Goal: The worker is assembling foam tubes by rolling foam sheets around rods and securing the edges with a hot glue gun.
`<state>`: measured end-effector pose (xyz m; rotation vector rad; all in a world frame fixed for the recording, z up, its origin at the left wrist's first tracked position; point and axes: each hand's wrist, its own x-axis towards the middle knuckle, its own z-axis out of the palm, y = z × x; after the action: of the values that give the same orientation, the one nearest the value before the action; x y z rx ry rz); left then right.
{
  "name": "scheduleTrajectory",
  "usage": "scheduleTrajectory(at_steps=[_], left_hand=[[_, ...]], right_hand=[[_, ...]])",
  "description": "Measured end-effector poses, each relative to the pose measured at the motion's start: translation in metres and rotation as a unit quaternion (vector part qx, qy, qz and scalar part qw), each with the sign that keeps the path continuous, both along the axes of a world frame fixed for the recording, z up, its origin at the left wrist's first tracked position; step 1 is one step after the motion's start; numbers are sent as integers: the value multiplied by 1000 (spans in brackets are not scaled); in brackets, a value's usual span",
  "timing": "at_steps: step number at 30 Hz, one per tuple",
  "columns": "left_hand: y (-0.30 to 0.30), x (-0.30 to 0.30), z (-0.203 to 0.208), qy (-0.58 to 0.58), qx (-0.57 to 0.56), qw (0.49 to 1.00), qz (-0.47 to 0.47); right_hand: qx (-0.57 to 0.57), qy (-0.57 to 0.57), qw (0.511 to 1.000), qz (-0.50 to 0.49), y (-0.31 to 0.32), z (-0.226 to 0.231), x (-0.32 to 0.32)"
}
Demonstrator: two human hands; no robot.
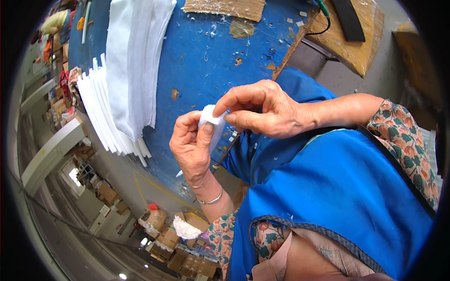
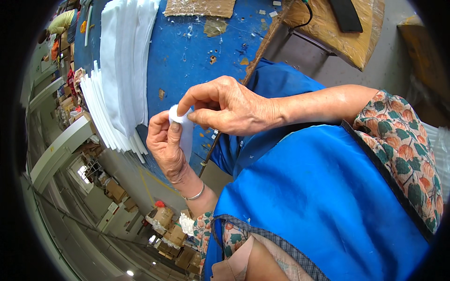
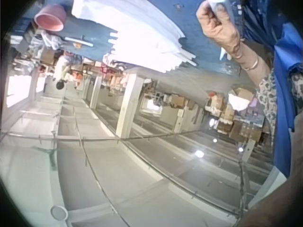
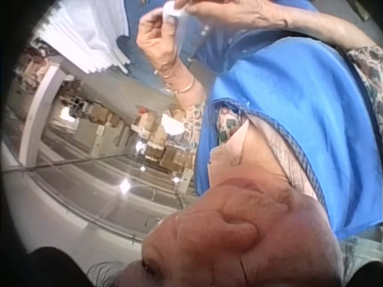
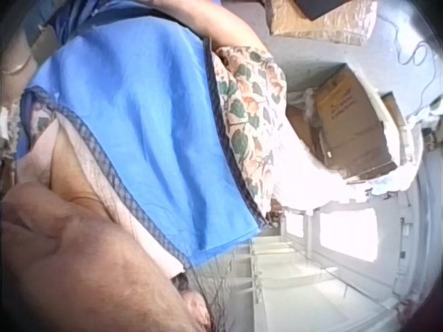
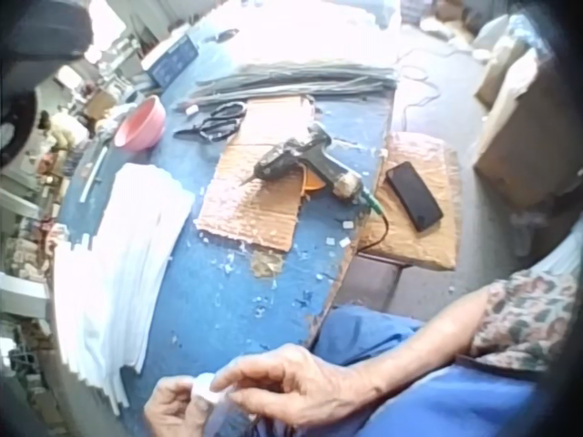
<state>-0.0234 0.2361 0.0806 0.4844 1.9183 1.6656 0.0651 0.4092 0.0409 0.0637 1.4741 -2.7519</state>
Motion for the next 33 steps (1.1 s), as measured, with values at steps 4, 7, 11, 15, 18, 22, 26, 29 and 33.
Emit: scheduleTrajectory(at_steps=[4, 7, 11, 15, 18, 22, 26, 29, 33], left_hand=[[-1, -1, 0, 8, 0, 1000, 4], [1, -2, 0, 12, -5, 1000, 11], [5, -4, 1, 14, -9, 1000, 3], [5, -6, -1, 19, -22, 1000, 2], [5, -11, -4, 18, -39, 999, 15], [7, -19, -11, 8, -46, 999, 21], [12, -25, -16, -1, -52, 998, 19], [13, -30, -21, 1, -53, 999, 9], [16, -38, -27, 1, -67, 998, 4]], right_hand=[[-30, -27, 999, 5, 0, 1, -1], [-36, -39, 999, -13, -1, 5, -4], [-1, -6, 999, -38, -4, -1, -8], [143, 41, 980, -134, -2, -11, -16], [122, -14, 972, -198, 9, -6, -26], [211, 12, 971, -107, 4, -18, -28], [277, 22, 955, -100, 3, -16, -31], [321, 45, 939, -117, 1, -23, -41], [331, 40, 936, -112, 4, -22, -54]])
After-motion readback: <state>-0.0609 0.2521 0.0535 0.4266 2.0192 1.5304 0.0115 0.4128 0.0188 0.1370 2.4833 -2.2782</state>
